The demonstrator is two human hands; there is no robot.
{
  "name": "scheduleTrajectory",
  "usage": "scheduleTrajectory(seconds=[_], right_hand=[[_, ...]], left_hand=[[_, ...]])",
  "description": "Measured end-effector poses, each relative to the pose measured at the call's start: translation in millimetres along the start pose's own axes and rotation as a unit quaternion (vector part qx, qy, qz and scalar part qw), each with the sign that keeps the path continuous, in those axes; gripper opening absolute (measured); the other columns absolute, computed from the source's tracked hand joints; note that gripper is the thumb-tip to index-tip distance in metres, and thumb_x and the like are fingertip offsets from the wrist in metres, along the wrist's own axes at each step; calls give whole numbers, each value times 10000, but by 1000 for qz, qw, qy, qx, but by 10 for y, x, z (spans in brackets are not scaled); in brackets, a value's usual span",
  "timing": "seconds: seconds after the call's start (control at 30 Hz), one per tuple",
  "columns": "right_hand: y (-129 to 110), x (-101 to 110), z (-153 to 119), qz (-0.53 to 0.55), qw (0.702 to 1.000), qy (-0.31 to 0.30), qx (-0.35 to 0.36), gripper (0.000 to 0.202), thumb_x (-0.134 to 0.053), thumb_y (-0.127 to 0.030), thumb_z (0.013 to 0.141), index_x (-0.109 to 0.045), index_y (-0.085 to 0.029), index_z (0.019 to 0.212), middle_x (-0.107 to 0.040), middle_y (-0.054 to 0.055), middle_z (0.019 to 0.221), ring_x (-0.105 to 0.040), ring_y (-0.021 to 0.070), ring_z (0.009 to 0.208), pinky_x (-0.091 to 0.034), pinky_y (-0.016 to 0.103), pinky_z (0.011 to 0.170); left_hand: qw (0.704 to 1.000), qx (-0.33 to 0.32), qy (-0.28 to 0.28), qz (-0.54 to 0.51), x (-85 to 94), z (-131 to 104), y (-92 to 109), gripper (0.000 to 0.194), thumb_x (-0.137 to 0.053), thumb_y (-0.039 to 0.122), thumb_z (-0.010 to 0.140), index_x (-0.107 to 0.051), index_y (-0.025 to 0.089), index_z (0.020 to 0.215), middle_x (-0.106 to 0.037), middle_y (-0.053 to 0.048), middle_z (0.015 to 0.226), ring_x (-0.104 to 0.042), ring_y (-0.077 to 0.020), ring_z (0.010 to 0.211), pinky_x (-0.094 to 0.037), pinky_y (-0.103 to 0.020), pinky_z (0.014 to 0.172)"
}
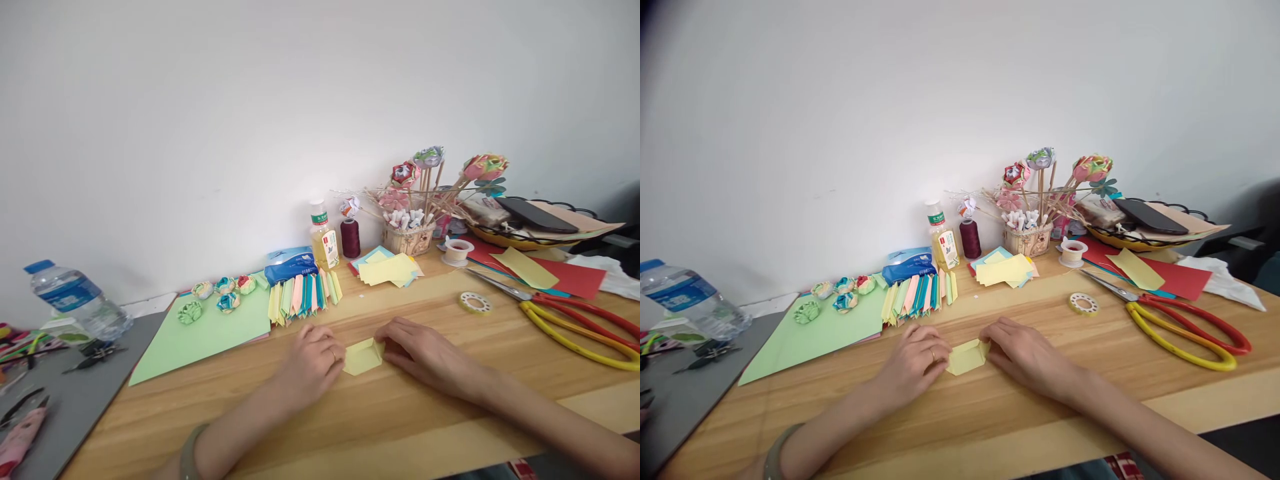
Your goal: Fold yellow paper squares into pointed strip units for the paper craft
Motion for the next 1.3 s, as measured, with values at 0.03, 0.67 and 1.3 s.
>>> scheduleTrajectory(seconds=[0.03,0.67,1.3], right_hand=[[-3,-4,3,6,1000,-4,2,128,-457,-140,867,-567,-155,932,-622,66,851,-575,185,786,-473,294,672],[-156,-69,45,-102,989,-33,104,199,-405,-191,922,-603,-174,931,-577,60,871,-529,185,844,-431,306,724],[-74,-43,82,-46,999,-4,-19,200,-424,-191,912,-565,-180,772,-594,60,815,-555,187,780,-442,293,679]], left_hand=[[1000,-5,1,-2,9,-11,-2,82,-564,235,870,-602,194,810,-694,14,883,-562,-180,908,-360,-350,811],[982,-80,20,171,-49,-74,122,184,-451,160,914,-627,168,863,-633,-42,719,-567,-181,806,-387,-322,702],[968,224,61,-96,33,-89,-179,123,-725,136,712,-688,242,660,-707,39,784,-554,-197,839,-443,-389,766]])
Point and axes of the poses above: each hand's wrist, its own z-axis towards the middle knuckle, its own x-axis out of the back of the hand, y = z × x, the point moved 7 cm from there along z, towards the middle knuckle
